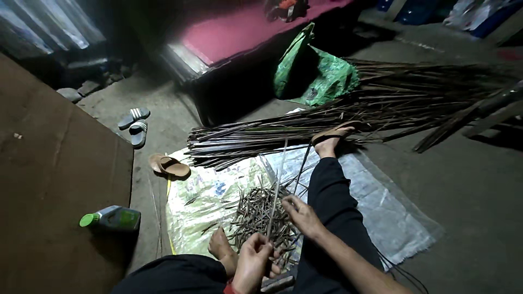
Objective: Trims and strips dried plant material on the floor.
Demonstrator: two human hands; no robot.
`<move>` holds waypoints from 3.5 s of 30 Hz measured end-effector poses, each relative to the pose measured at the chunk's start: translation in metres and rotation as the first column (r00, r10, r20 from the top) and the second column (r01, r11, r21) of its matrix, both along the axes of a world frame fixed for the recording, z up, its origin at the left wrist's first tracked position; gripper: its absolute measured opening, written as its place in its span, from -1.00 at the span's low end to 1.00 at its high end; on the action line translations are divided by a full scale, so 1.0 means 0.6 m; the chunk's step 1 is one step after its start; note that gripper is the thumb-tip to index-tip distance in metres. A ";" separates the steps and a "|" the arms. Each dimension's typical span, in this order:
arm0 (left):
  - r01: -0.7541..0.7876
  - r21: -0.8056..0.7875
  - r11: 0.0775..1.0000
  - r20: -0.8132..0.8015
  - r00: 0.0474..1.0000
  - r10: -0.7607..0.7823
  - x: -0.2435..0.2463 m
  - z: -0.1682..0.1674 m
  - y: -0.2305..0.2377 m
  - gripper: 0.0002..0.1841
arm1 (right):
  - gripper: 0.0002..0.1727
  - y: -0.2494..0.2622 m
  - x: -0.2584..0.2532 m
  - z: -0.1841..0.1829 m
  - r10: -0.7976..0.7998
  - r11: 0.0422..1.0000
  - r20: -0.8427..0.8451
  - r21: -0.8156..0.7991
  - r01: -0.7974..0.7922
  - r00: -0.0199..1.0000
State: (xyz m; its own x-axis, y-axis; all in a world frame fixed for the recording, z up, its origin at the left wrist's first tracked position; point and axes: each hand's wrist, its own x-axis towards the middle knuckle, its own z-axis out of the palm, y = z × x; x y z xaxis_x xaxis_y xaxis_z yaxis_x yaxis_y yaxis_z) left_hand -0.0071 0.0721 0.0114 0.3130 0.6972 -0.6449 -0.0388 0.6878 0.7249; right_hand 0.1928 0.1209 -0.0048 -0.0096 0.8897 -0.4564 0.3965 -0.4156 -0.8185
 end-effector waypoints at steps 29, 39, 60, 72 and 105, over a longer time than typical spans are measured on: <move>0.035 0.172 0.985 -0.260 0.966 0.011 0.026 -0.044 -0.006 -0.82 | -0.54 -0.033 -0.081 -0.044 -0.223 0.950 -0.194 -0.262 0.169 0.955; -0.094 0.038 0.995 -0.106 0.990 0.098 0.009 -0.041 0.010 -0.75 | -0.51 -0.059 -0.058 -0.015 -0.108 0.963 -0.311 -0.269 0.021 0.944; -0.194 -0.012 0.981 -0.033 0.981 0.193 0.013 -0.043 0.016 -0.78 | -0.47 -0.084 -0.090 -0.035 0.079 0.997 -0.213 -0.007 -0.082 0.974; -0.222 -0.036 0.974 0.004 0.975 0.223 0.008 -0.031 0.019 -0.77 | -0.47 -0.062 -0.058 -0.037 0.071 0.984 -0.346 -0.131 -0.123 0.935; -0.172 -0.218 0.961 0.030 0.983 0.183 0.007 -0.028 0.010 -0.64 | -0.50 -0.042 -0.030 -0.063 0.196 0.980 -0.150 0.004 -0.197 0.969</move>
State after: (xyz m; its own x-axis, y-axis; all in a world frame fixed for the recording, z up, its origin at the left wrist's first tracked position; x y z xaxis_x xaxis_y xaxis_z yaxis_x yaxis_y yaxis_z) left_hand -0.0026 0.0783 -0.0052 0.2317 0.5926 -0.7715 -0.2065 0.8049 0.5563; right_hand 0.1748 0.0957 -0.0427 -0.2521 0.8588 -0.4460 0.3454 -0.3506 -0.8705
